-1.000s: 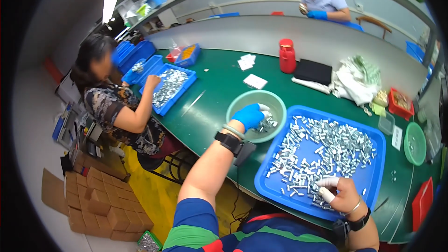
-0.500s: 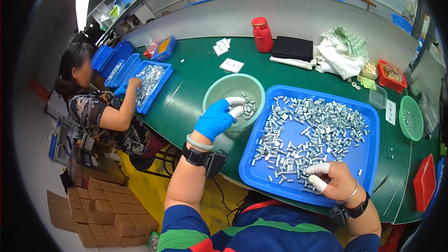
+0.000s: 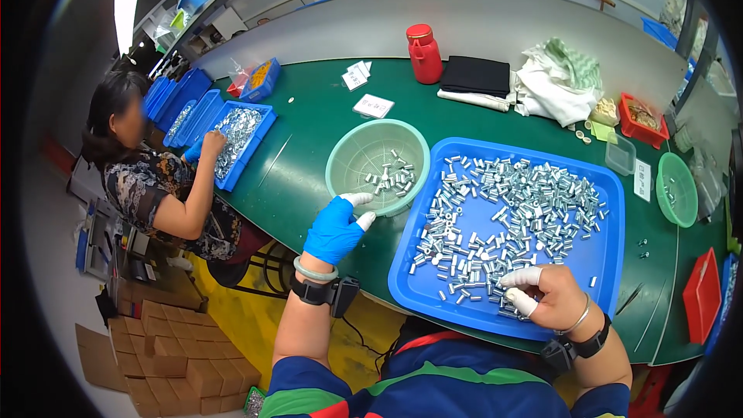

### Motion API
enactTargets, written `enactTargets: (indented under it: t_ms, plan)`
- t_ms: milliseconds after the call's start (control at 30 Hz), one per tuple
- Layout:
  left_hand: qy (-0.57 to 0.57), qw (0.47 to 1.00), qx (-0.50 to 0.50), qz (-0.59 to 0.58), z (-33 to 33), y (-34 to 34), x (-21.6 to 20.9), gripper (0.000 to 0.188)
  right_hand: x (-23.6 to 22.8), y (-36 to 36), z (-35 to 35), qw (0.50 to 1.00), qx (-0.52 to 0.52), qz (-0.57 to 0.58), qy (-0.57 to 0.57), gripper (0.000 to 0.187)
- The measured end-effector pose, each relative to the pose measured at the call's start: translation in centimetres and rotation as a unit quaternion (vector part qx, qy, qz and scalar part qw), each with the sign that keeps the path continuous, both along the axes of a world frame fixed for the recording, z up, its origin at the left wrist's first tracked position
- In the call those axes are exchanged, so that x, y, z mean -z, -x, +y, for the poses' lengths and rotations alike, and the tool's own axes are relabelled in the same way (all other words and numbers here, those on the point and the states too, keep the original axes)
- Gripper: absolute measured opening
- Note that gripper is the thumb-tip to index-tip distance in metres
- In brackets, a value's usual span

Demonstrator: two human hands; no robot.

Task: The person picks up metal components from a blue tray, inspects them, and places them into a green bowl. They then continue picking up and inspecting more components from the tray, holding them together in their hands.

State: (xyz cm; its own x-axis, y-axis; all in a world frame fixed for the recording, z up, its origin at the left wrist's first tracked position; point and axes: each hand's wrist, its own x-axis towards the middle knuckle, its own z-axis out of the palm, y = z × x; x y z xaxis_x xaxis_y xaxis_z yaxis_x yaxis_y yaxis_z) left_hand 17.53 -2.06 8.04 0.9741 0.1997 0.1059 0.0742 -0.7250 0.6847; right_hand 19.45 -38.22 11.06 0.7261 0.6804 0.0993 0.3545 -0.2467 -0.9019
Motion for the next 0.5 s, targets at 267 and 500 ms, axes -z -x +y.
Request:
enactTargets:
  t_ms: [267,500]
  plan:
    - [-0.054,0.997,-0.001,-0.055,-1.4,0.1,-0.8,0.033,0.5,-0.2,0.0,0.996,0.059,0.065,-0.033,0.023]
    - [0.021,0.953,0.303,0.006,-10.7,-0.6,-3.4,0.039,-1.6,-1.2,-1.5,0.989,0.117,0.091,-0.007,0.026]
